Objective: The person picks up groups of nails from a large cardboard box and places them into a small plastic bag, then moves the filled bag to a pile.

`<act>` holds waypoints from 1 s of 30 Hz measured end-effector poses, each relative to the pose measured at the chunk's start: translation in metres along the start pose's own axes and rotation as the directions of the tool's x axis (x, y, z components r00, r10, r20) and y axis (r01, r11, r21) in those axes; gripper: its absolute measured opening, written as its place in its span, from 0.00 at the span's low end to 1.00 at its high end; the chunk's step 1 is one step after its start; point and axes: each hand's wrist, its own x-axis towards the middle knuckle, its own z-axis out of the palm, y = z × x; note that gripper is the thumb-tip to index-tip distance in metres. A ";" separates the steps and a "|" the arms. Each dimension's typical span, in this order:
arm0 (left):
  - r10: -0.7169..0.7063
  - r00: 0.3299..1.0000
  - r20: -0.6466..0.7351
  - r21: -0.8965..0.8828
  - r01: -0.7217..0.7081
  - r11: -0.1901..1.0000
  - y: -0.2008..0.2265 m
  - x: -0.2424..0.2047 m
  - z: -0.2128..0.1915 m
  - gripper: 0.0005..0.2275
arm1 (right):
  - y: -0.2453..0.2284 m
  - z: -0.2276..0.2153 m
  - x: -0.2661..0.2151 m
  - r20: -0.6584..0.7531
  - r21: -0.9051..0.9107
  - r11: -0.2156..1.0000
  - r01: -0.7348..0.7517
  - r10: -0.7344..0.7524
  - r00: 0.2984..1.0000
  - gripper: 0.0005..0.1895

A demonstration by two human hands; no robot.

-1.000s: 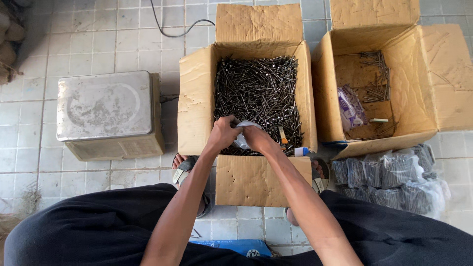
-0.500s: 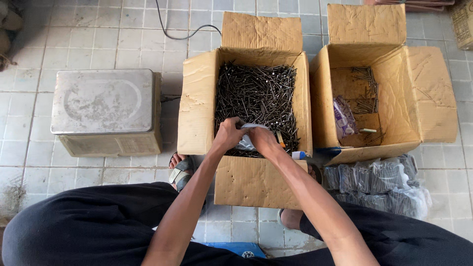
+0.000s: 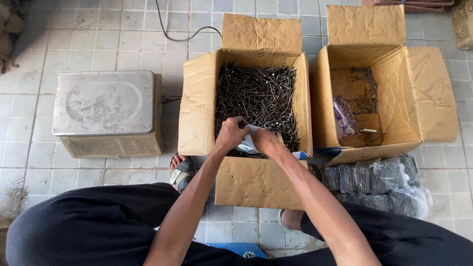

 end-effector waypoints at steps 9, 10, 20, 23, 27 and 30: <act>0.039 0.999 0.033 0.042 -0.041 0.998 0.005 -0.005 -0.001 0.09 | 0.038 0.099 0.159 -0.355 -0.061 0.785 0.617 -0.594 0.722 0.21; 0.039 0.999 0.035 0.042 -0.041 0.998 0.005 -0.005 0.000 0.09 | 0.044 0.081 0.114 -0.354 -0.060 0.786 0.615 -0.593 0.723 0.21; -0.014 1.000 -0.024 0.094 0.016 0.995 -0.020 0.021 0.004 0.07 | 0.068 -0.004 -0.011 -0.158 0.056 0.827 0.559 -0.545 0.823 0.11; -0.015 0.998 -0.060 0.103 0.022 0.994 -0.020 0.020 -0.004 0.07 | 0.080 -0.010 -0.004 -0.332 0.094 0.789 0.607 -0.550 0.766 0.05; -0.059 0.987 -0.152 0.225 0.093 0.970 0.004 -0.006 0.001 0.13 | 0.079 -0.007 -0.024 -0.392 0.256 0.850 0.461 -0.345 0.853 0.22; -0.105 0.990 -0.099 0.344 0.133 0.929 -0.003 -0.015 0.016 0.22 | 0.083 0.059 0.059 -0.303 0.300 0.812 0.501 -0.417 0.857 0.22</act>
